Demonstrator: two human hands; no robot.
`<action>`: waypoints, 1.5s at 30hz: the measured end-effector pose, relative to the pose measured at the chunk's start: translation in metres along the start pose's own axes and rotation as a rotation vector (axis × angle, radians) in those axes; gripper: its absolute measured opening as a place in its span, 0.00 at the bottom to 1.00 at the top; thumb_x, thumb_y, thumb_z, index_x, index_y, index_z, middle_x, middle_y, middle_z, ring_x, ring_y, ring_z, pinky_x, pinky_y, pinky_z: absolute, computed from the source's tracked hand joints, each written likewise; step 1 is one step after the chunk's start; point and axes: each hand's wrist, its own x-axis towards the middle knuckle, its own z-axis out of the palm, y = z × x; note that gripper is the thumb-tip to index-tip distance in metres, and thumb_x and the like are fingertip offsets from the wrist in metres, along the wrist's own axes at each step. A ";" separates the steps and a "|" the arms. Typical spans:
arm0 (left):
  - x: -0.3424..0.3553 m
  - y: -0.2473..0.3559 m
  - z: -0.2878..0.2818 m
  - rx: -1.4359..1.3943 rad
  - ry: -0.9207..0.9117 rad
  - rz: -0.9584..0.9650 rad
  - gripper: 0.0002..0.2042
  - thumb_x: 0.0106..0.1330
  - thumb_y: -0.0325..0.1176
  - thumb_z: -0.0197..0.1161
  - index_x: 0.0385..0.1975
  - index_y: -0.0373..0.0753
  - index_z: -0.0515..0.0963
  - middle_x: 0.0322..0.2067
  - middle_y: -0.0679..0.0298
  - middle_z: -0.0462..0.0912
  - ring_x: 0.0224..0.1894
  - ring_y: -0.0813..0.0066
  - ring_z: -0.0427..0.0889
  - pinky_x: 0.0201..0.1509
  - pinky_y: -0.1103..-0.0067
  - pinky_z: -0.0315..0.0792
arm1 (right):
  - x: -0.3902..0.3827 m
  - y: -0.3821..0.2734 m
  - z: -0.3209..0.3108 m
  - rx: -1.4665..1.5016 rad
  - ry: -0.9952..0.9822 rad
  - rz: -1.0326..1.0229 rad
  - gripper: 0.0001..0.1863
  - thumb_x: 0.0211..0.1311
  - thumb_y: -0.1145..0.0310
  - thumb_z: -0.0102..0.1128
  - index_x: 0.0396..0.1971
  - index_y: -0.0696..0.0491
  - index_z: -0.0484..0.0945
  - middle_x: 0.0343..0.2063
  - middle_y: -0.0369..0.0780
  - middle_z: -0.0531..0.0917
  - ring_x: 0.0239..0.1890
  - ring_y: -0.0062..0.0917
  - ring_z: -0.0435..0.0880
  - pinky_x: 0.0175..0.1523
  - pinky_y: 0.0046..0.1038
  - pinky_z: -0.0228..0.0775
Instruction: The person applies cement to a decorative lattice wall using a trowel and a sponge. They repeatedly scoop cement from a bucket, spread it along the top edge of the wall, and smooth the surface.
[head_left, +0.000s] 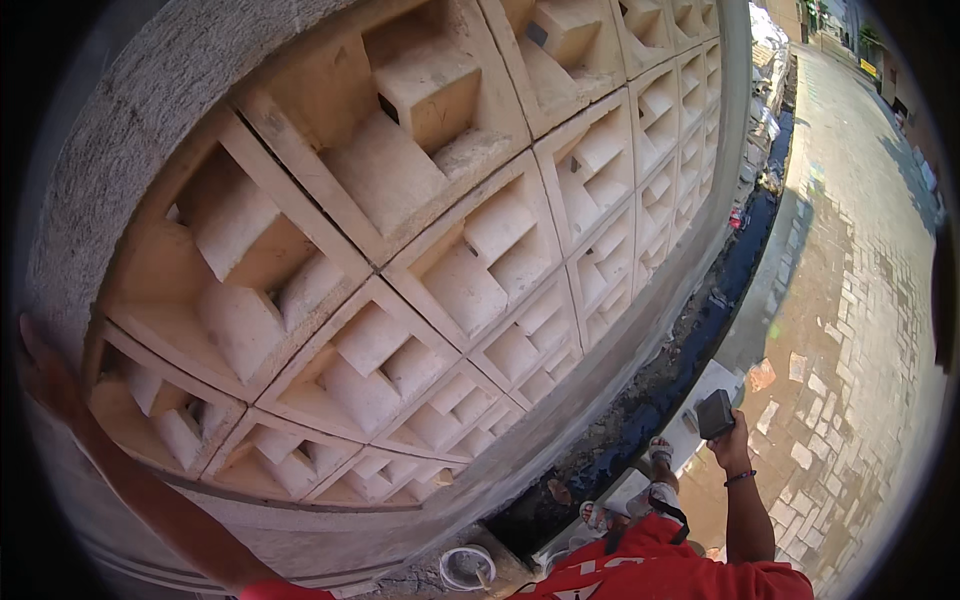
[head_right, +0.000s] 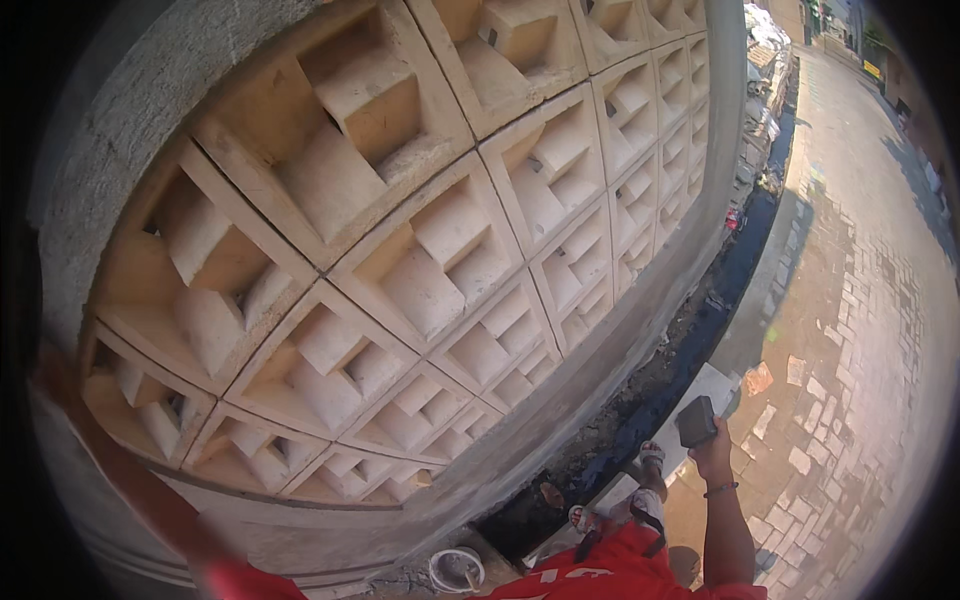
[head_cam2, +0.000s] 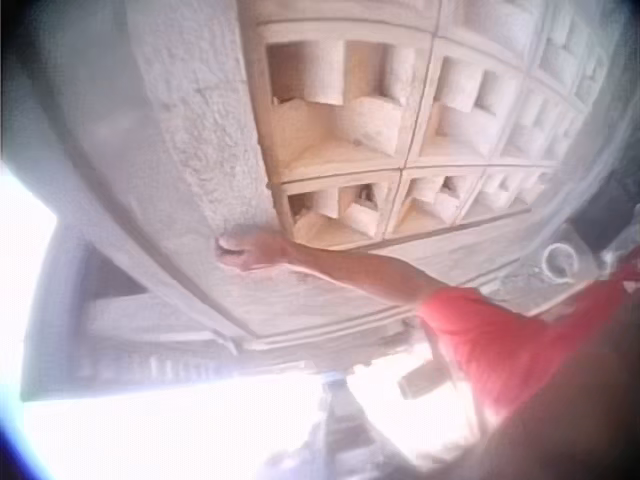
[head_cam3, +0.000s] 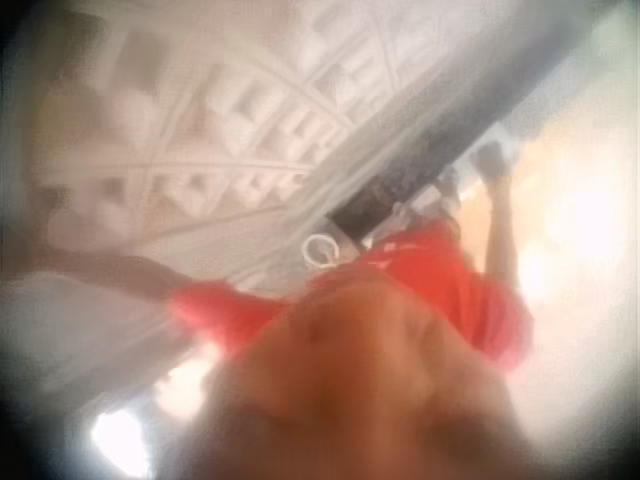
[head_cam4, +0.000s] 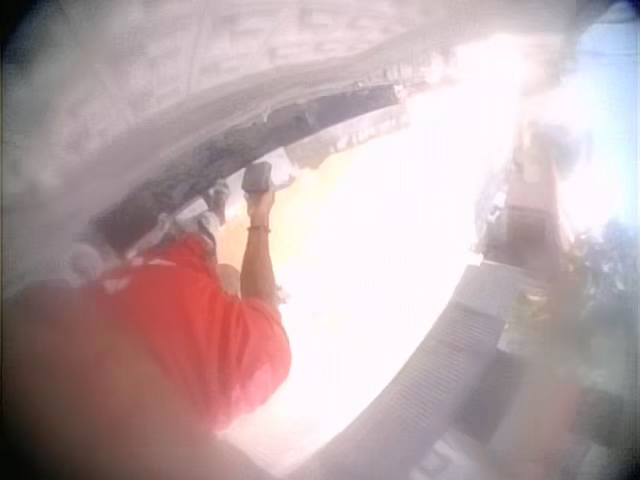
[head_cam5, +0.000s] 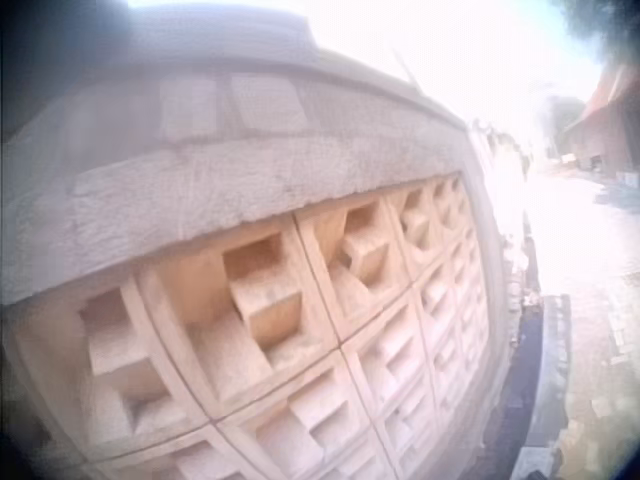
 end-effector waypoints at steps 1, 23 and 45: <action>0.015 0.011 -0.009 0.012 0.009 0.026 0.17 0.73 0.40 0.51 0.52 0.38 0.77 0.49 0.58 0.80 0.55 0.62 0.75 0.59 0.70 0.66 | 0.006 0.001 0.020 -0.048 -0.061 0.033 0.21 0.63 0.44 0.43 0.40 0.42 0.77 0.31 0.30 0.83 0.25 0.19 0.78 0.22 0.24 0.59; 0.032 0.062 -0.048 -0.012 0.070 -0.210 0.14 0.71 0.40 0.53 0.41 0.35 0.79 0.37 0.54 0.81 0.41 0.60 0.79 0.49 0.69 0.70 | 0.216 -0.016 0.038 -0.358 -0.215 0.258 0.19 0.61 0.48 0.52 0.43 0.45 0.75 0.36 0.35 0.84 0.34 0.31 0.81 0.32 0.36 0.67; -0.196 0.257 -0.160 -0.449 -0.246 -0.299 0.20 0.71 0.44 0.48 0.52 0.32 0.72 0.47 0.53 0.79 0.54 0.65 0.76 0.72 0.59 0.50 | 0.171 -0.055 0.164 -0.565 -0.771 0.504 0.17 0.63 0.58 0.54 0.48 0.50 0.73 0.39 0.39 0.84 0.37 0.33 0.84 0.34 0.38 0.75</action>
